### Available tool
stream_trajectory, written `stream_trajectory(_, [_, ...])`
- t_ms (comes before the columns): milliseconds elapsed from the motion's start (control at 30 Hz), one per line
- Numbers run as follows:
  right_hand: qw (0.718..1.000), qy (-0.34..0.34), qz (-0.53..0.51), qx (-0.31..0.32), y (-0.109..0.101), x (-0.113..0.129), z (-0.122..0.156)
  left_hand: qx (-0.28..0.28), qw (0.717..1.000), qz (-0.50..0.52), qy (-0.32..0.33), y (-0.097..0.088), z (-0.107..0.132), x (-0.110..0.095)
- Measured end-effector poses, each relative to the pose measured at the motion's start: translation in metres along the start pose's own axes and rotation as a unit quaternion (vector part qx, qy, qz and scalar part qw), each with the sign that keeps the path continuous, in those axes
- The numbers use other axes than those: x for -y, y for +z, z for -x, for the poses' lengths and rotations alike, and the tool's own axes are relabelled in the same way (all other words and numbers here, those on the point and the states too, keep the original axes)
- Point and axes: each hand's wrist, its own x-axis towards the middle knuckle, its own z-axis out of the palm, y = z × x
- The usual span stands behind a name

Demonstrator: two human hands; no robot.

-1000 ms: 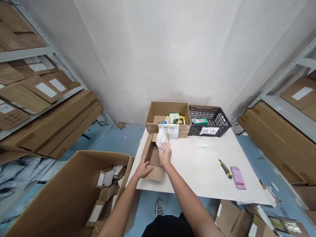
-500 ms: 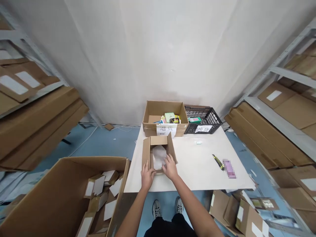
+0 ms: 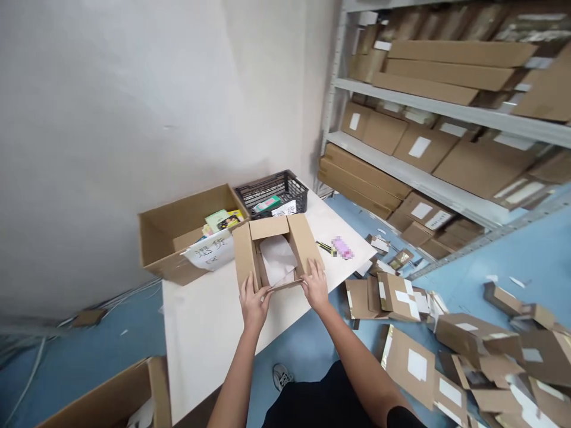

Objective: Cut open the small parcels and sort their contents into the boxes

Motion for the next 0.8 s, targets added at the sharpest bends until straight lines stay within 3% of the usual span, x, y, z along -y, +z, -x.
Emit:
stream_trajectory(167, [0.995,0.06,0.032,-0.07,-0.067,-0.099,0.005,0.063,0.995,-0.004,0.078,0.066,-0.051,-0.095])
stream_trajectory(267, [0.987,0.109,0.06,-0.096,-0.11,-0.168,0.02,0.107,0.987,0.018,0.121,0.119,-0.072,-0.165])
stream_trajectory(400, [0.963,0.204,0.116,-0.134,-0.165,-0.257,0.06,0.164,0.967,0.056,0.184,0.196,-0.084,-0.267])
stream_trajectory(500, [0.931,0.279,0.174,-0.157,-0.208,-0.311,0.102,0.203,0.945,0.085,0.242,0.251,-0.081,-0.345])
stream_trajectory(600, [0.895,0.346,0.231,-0.162,-0.252,-0.35,0.147,0.252,0.913,0.112,0.301,0.296,-0.068,-0.421])
stream_trajectory(700, [0.849,0.428,0.275,-0.145,-0.292,-0.377,0.191,0.303,0.874,0.14,0.352,0.328,-0.047,-0.49])
stream_trajectory(800, [0.804,0.514,0.282,-0.102,-0.322,-0.396,0.23,0.338,0.841,0.16,0.391,0.345,-0.026,-0.543])
